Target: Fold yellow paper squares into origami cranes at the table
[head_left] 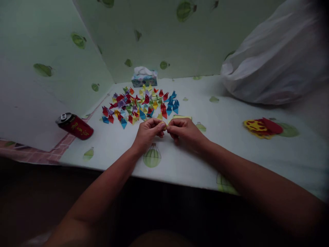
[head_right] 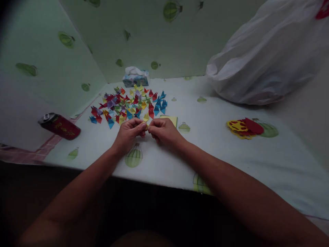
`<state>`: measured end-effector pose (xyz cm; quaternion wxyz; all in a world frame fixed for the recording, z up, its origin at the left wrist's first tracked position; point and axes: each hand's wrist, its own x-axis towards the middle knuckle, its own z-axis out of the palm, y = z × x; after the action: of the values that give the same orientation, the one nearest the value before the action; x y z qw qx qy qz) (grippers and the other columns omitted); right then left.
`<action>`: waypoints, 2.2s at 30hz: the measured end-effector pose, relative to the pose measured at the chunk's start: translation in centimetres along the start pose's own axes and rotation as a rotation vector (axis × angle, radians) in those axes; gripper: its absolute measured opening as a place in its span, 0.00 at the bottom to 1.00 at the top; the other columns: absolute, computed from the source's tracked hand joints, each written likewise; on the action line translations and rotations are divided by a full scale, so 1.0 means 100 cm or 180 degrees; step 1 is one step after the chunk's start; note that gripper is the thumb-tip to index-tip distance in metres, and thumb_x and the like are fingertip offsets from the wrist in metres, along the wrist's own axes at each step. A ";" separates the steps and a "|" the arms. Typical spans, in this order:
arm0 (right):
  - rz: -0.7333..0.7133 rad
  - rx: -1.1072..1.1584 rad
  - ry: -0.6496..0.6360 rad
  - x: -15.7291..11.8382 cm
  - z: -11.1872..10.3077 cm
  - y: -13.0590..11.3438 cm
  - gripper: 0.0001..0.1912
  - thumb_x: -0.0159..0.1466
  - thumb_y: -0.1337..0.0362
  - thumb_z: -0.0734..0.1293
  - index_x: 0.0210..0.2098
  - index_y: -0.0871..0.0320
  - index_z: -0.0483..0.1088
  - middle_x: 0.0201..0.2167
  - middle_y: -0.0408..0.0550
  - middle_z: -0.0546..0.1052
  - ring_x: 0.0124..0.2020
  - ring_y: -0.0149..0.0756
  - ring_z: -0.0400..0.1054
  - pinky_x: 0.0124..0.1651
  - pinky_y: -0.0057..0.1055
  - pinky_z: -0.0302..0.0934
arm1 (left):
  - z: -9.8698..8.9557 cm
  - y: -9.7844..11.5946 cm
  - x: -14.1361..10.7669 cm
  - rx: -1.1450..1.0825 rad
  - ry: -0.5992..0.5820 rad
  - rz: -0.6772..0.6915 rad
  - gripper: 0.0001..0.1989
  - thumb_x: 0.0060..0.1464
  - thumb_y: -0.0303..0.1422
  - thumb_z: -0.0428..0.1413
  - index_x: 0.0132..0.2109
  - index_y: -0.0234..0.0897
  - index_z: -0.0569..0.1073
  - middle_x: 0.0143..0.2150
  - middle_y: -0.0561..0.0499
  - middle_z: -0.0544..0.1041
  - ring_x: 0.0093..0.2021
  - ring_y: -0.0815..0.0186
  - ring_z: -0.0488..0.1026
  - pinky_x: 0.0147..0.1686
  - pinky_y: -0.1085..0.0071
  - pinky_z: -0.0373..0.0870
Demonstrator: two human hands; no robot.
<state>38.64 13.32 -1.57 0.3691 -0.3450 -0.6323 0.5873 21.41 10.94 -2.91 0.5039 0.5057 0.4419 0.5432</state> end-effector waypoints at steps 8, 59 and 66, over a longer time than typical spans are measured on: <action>-0.0304 -0.0137 0.0077 0.003 -0.004 0.003 0.16 0.63 0.57 0.68 0.22 0.57 0.66 0.17 0.39 0.69 0.18 0.25 0.60 0.25 0.26 0.55 | 0.000 0.001 -0.001 0.0013 0.0046 -0.0081 0.15 0.50 0.41 0.66 0.32 0.34 0.73 0.26 0.54 0.74 0.23 0.75 0.69 0.25 0.77 0.67; -0.0324 -0.0241 0.0996 -0.008 0.007 0.001 0.20 0.48 0.49 0.79 0.30 0.57 0.77 0.25 0.47 0.77 0.23 0.33 0.69 0.25 0.30 0.66 | 0.010 -0.015 -0.007 0.0426 -0.0454 0.0019 0.16 0.59 0.46 0.57 0.36 0.36 0.70 0.31 0.52 0.72 0.29 0.72 0.70 0.35 0.70 0.69; -0.0071 0.0203 0.0778 -0.005 0.002 0.000 0.25 0.38 0.48 0.83 0.27 0.57 0.76 0.22 0.47 0.74 0.22 0.34 0.67 0.19 0.27 0.60 | 0.029 -0.026 -0.019 0.0435 0.0150 0.0266 0.15 0.59 0.47 0.55 0.37 0.39 0.73 0.32 0.52 0.74 0.32 0.70 0.72 0.40 0.69 0.69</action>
<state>38.70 12.73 -1.65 0.4607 -0.3950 -0.5674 0.5566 24.50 9.20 -5.41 0.4345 0.5440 0.4682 0.5441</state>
